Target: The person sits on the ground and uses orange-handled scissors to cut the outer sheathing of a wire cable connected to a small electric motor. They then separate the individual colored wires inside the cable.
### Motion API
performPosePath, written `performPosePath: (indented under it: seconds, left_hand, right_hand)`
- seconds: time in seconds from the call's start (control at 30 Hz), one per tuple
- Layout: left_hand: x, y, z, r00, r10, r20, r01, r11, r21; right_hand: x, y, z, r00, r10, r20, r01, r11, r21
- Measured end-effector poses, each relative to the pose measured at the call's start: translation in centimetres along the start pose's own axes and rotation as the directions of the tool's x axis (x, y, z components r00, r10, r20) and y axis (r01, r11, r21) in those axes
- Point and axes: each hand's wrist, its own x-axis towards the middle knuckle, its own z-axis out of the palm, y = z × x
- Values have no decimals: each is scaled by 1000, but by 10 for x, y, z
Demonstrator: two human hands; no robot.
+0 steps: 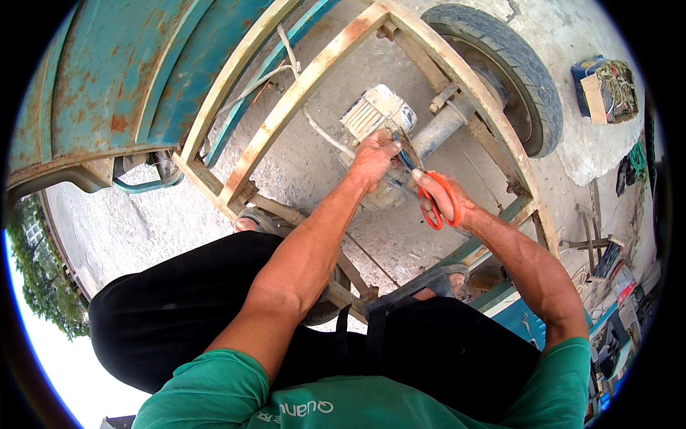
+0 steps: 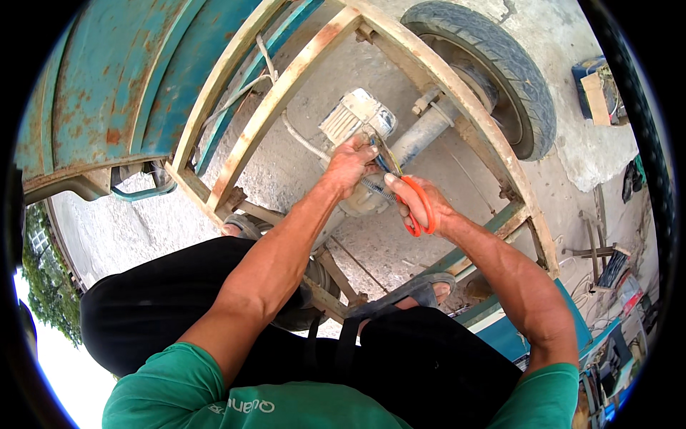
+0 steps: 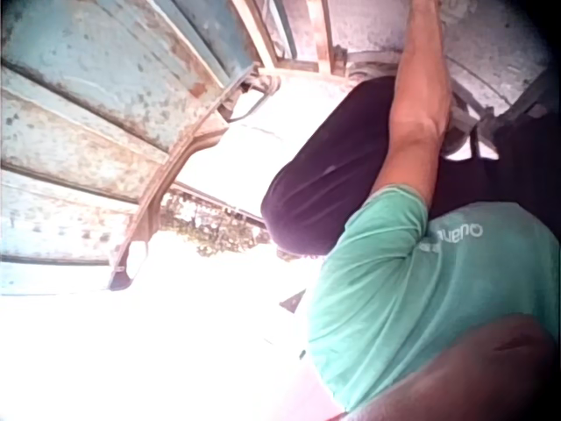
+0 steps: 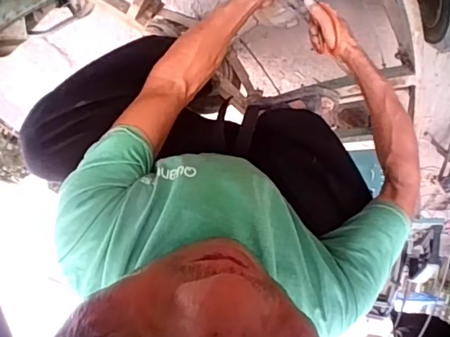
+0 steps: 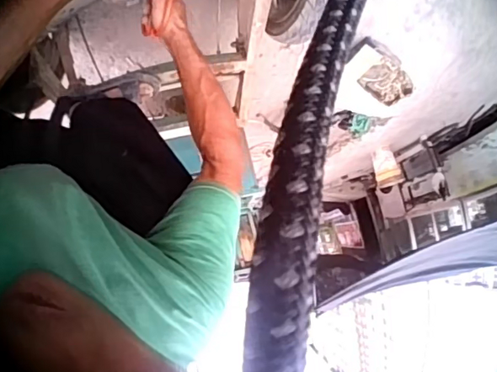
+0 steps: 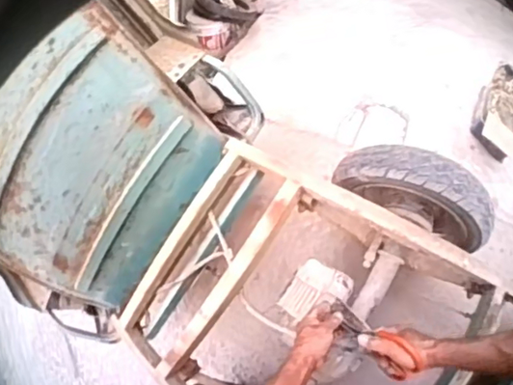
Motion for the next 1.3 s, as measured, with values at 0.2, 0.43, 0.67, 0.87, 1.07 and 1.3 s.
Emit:
performPosePath:
  seconds: [0.2, 0.43, 0.67, 0.87, 1.07, 1.3]
  left_hand:
    - [4, -6, 1, 999, 37, -12, -36, 996, 75]
    - [2, -5, 2, 996, 93, -8, -91, 984, 151]
    - [5, -6, 2, 996, 84, -16, -82, 992, 95]
    - [4, -4, 4, 997, 72, -21, -69, 990, 122]
    - [3, 0, 4, 997, 66, -44, -61, 992, 108]
    - [-2, 3, 15, 971, 72, -227, -47, 993, 112]
  right_hand:
    - [-5, -5, 2, 999, -7, -50, 7, 1000, -8]
    - [-11, -56, -22, 981, 194, 8, -193, 979, -70]
    - [-13, -69, -16, 989, 148, -16, -148, 963, -224]
    - [-12, -63, -18, 996, 83, -14, -84, 993, -77]
    - [-15, -79, -16, 993, -70, -91, 45, 967, -253]
    - [-29, -65, -24, 994, 28, -101, -60, 943, -327]
